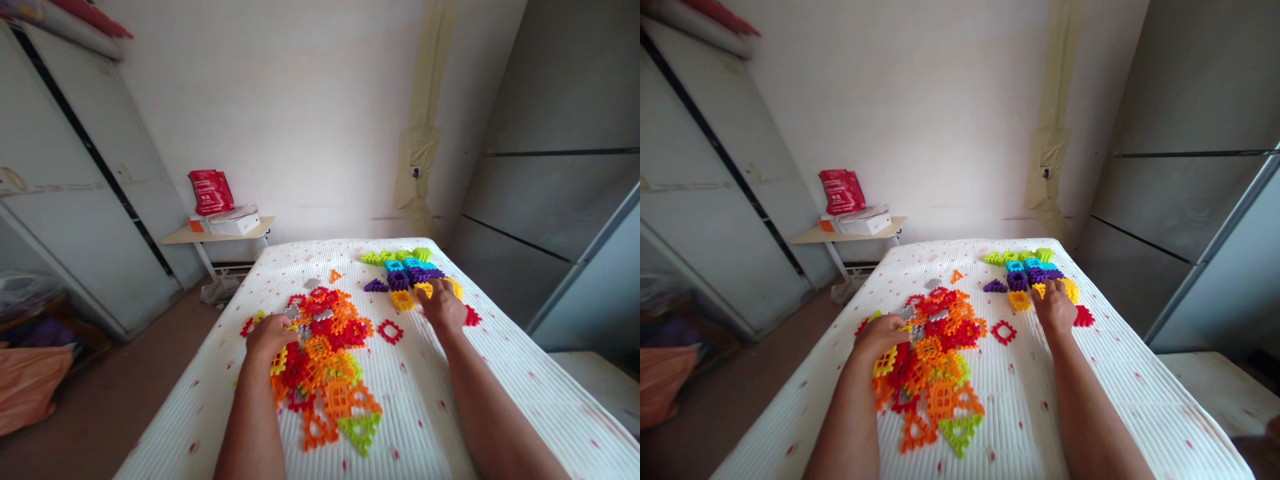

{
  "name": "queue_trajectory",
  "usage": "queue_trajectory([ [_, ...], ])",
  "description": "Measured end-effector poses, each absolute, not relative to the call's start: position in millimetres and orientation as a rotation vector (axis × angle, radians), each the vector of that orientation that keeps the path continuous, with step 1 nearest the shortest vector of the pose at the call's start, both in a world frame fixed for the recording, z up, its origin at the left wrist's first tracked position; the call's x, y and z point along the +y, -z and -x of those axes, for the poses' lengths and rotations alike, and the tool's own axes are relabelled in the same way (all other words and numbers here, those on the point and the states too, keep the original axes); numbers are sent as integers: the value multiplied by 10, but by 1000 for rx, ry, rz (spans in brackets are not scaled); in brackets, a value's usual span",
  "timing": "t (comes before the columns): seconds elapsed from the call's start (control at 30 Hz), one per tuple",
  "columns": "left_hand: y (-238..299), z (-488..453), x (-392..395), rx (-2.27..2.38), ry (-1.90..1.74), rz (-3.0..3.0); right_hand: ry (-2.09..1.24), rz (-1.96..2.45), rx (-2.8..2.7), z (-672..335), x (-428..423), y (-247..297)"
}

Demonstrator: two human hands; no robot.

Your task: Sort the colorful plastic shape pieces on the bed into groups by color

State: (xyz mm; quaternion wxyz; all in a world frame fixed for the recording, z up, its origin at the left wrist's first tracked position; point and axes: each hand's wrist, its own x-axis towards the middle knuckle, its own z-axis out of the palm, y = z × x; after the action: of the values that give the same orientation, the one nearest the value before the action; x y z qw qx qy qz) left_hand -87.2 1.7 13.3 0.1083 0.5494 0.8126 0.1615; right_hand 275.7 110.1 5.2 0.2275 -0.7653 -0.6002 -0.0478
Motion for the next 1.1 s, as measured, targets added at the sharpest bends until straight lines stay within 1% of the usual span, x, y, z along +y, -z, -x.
queue_trajectory([
  [0.1, -144, 834, 27, 2345, -358, -1657, 160, 2068, -1647, -2748, 1087, -60],
  [0.3, -137, 785, 51, 2439, -257, -1698, 241, 1947, -1633, -2746, 1079, -41],
  [0.6, -335, 706, 36, 2509, -274, -1664, 274, 1925, -1619, -2709, 1045, -68],
  [0.73, -367, 735, 13, 2653, -358, -1602, 284, 1884, -1618, -2713, 1056, -50],
  [0.83, -336, 792, 14, 2759, -548, -1516, 293, 1773, -1639, -2693, 1068, -15],
  [0.9, -293, 814, 39, 2724, -866, -1459, 289, 1650, -1693, -2636, 1054, 3],
  [0.93, -266, 813, 61, 2629, -1074, -1411, 278, 1580, -1730, -2589, 1035, 7],
  [1.0, -211, 780, 114, 2276, -1451, -1250, 227, 1428, -1814, -2451, 964, 2],
  [1.03, -187, 747, 141, 2062, -1578, -1147, 187, 1347, -1856, -2363, 913, -6],
  [1.1, -159, 659, 183, 1694, -1695, -975, 91, 1173, -1931, -2161, 790, -26],
])
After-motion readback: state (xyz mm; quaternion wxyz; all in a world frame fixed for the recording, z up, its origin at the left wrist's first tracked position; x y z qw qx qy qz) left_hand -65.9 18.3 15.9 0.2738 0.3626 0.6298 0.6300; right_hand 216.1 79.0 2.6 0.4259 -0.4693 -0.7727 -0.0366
